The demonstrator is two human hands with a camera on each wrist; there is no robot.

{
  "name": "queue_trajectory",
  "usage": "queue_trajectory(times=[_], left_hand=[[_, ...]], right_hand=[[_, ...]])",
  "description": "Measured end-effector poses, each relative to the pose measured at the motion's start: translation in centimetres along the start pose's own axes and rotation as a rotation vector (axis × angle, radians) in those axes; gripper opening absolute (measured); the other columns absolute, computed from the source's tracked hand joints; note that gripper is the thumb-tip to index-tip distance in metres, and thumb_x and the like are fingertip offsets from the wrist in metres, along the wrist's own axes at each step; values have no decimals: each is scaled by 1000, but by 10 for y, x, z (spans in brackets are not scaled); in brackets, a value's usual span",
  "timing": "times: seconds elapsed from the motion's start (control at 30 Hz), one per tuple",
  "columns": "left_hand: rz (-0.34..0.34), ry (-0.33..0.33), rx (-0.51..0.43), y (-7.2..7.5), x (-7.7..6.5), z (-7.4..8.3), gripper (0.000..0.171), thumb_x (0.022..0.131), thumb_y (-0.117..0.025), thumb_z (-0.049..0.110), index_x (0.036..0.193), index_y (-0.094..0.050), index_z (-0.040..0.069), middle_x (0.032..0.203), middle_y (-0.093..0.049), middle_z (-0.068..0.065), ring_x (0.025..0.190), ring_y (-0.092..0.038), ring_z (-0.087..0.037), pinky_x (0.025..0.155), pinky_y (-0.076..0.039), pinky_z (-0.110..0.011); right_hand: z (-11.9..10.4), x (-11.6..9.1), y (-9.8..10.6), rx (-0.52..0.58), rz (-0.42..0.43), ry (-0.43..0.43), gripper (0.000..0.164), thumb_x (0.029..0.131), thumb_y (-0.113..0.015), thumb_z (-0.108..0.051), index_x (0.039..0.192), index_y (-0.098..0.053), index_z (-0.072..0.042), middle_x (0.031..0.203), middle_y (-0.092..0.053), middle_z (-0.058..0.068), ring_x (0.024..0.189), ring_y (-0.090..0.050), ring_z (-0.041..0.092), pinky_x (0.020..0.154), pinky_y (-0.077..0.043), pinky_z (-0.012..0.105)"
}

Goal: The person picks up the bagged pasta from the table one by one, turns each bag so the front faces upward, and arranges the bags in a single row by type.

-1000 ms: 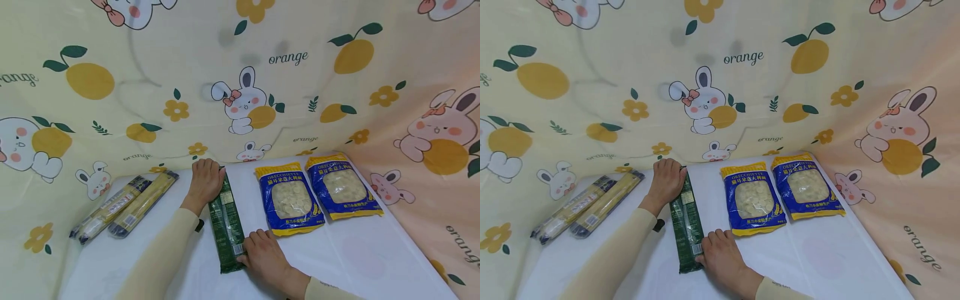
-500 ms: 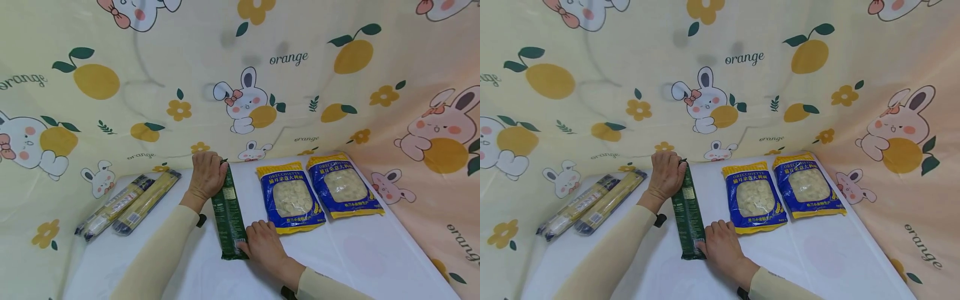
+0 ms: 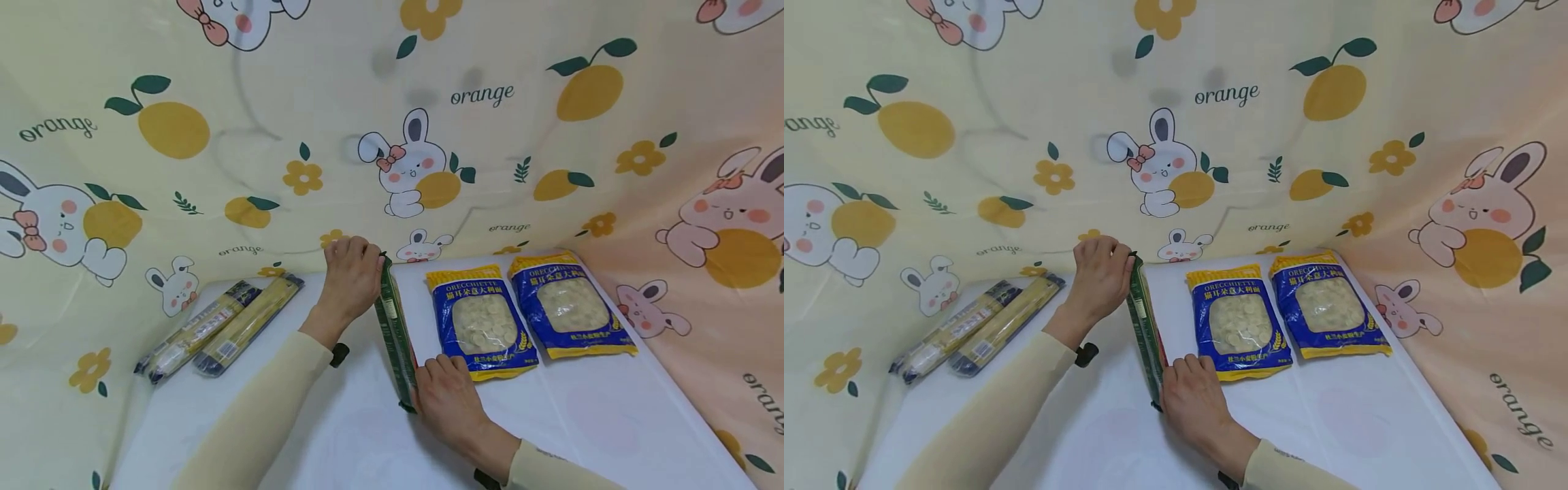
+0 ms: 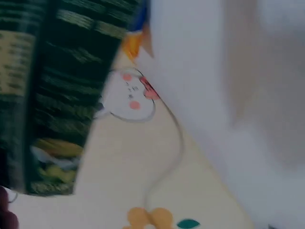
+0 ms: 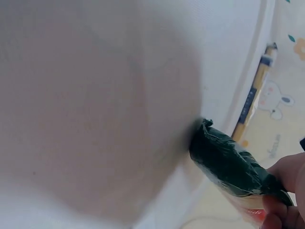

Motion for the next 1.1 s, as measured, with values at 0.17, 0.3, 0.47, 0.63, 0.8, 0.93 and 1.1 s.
queue_trajectory(times=[0.17, 0.3, 0.47, 0.63, 0.8, 0.93, 1.1], left_hand=[[-50, 29, 87, 1, 4, 11, 33, 112, -43, 26, 103, -66, 4, 102, -60, -14, 100, -48, -37, 91, -31, -56], [-75, 77, 81, 0, 6, 17, 43, 110, -48, 45, 104, -65, 6, 101, -62, -12, 107, -50, -37, 94, -30, -57], [-76, 98, 88, 0, 8, 22, 45, 107, -54, 50, 101, -65, 7, 97, -63, -11, 108, -51, -36, 93, -30, -57], [-48, 55, 125, -1, 9, 25, 32, 109, -48, 32, 98, -66, 7, 91, -64, -10, 100, -53, -35, 90, -31, -55], [-7, 29, 163, -2, 8, 26, 29, 109, -48, 24, 92, -64, 8, 85, -61, -9, 93, -55, -34, 87, -34, -53], [16, 19, 124, -2, 9, 29, 22, 108, -54, 22, 94, -63, 7, 88, -62, -10, 92, -56, -33, 86, -35, -53], [6, 31, 94, -2, 11, 28, 21, 110, -54, 22, 102, -63, 5, 94, -64, -12, 96, -57, -34, 88, -36, -52]], right_hand=[[-1, -3, -1, -5, 2, 3, 28, 89, -80, -32, 84, -64, -9, 76, -56, 1, 74, -52, 22, 75, -42, 39], [-2, -5, -1, -10, -14, -7, 30, 90, -79, -34, 83, -64, -9, 76, -57, 1, 74, -52, 22, 75, -42, 39], [-4, -5, -2, -4, -27, -1, 30, 89, -79, -36, 83, -65, -11, 76, -59, 1, 74, -53, 22, 75, -42, 39], [-6, -6, -2, -4, -19, -1, 31, 88, -80, -37, 82, -64, -11, 75, -58, 1, 74, -53, 22, 74, -41, 39], [-8, -4, -2, -3, -9, -4, 30, 88, -79, -37, 83, -65, -10, 76, -59, 2, 75, -54, 24, 74, -41, 40], [-6, -2, 1, -12, -2, -23, 28, 86, -80, -35, 85, -67, -10, 78, -62, 3, 76, -55, 24, 73, -40, 40], [-3, 1, 4, -41, 36, -37, 28, 81, -84, -30, 86, -68, -8, 82, -67, 6, 77, -58, 25, 74, -43, 41]])
Point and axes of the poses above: each hand's wrist, its own x-axis towards the middle knuckle, its own y-axis out of the back of the hand, z = x × y, the point moved 2 cm from there along x, towards the middle knuckle
